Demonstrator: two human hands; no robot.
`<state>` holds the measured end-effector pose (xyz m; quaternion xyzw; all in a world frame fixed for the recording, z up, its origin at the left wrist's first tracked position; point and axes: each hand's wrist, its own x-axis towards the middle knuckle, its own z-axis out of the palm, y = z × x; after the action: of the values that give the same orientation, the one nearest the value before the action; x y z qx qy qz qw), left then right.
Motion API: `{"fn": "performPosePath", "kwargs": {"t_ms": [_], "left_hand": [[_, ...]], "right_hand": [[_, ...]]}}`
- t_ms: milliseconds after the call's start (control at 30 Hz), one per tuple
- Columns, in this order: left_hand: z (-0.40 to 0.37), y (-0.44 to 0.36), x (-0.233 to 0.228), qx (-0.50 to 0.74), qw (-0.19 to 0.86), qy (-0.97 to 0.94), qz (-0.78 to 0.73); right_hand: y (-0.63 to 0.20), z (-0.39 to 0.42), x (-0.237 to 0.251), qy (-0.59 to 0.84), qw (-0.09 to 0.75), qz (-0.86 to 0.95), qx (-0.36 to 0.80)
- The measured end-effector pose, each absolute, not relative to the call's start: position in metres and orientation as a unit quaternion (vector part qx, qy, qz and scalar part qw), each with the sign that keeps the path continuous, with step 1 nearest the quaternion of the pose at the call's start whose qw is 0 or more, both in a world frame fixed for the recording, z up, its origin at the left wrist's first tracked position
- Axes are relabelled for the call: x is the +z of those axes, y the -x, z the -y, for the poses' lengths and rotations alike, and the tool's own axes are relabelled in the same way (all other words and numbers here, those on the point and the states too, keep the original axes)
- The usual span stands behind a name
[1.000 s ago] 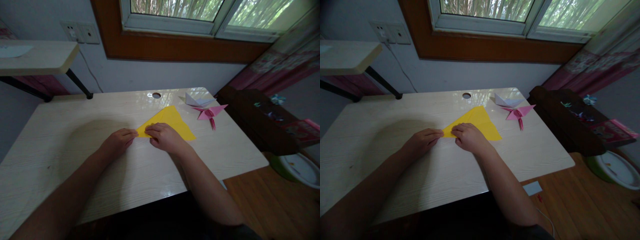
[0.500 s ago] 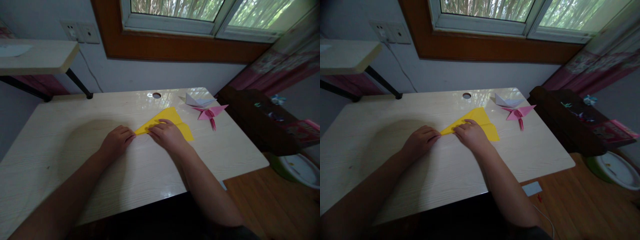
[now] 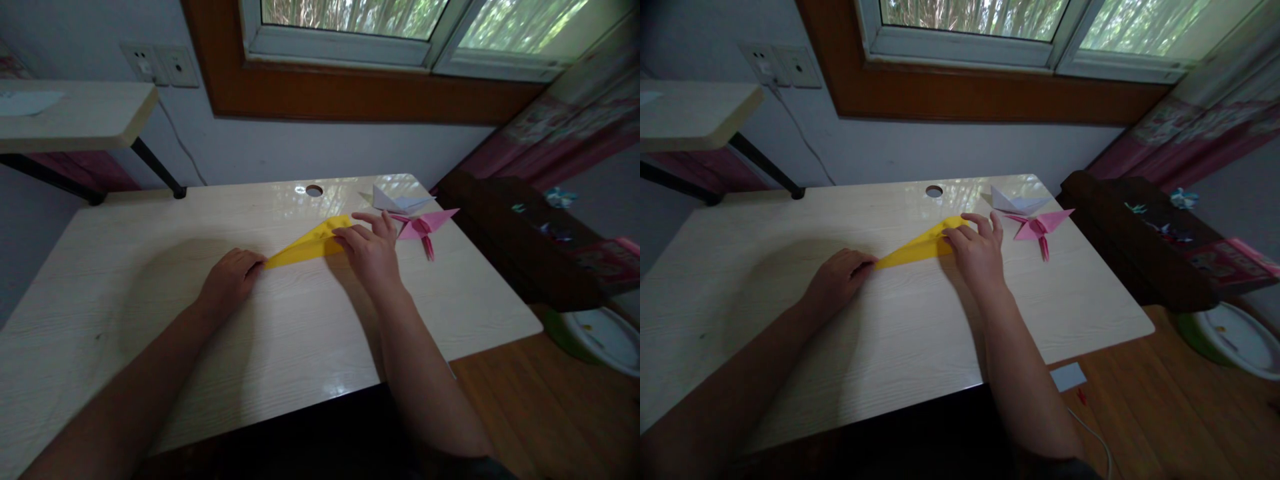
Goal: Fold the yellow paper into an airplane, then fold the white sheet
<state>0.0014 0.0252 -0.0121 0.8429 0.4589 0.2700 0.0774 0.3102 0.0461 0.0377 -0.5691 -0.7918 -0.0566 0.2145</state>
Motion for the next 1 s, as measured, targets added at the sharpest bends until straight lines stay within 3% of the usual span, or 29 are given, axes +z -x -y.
{"fn": "performPosePath", "kwargs": {"t_ms": [200, 467, 667, 1000], "left_hand": [[-0.028, 0.0, -0.014, 0.282, 0.092, -0.833, -0.467], [-0.028, -0.004, -0.011, 0.228, 0.072, -0.848, -0.472], [-0.028, -0.003, -0.014, 0.249, 0.066, -0.831, -0.493], [-0.027, -0.002, -0.016, 0.243, 0.065, -0.862, -0.44]], "right_hand": [[-0.297, -0.037, 0.042, 0.575, 0.259, 0.77, -0.1], [-0.258, -0.036, 0.008, 0.369, 0.227, 0.901, -0.016], [-0.255, -0.04, -0.005, 0.375, 0.179, 0.91, 0.003], [-0.254, -0.041, -0.003, 0.374, 0.173, 0.911, -0.006]]}}
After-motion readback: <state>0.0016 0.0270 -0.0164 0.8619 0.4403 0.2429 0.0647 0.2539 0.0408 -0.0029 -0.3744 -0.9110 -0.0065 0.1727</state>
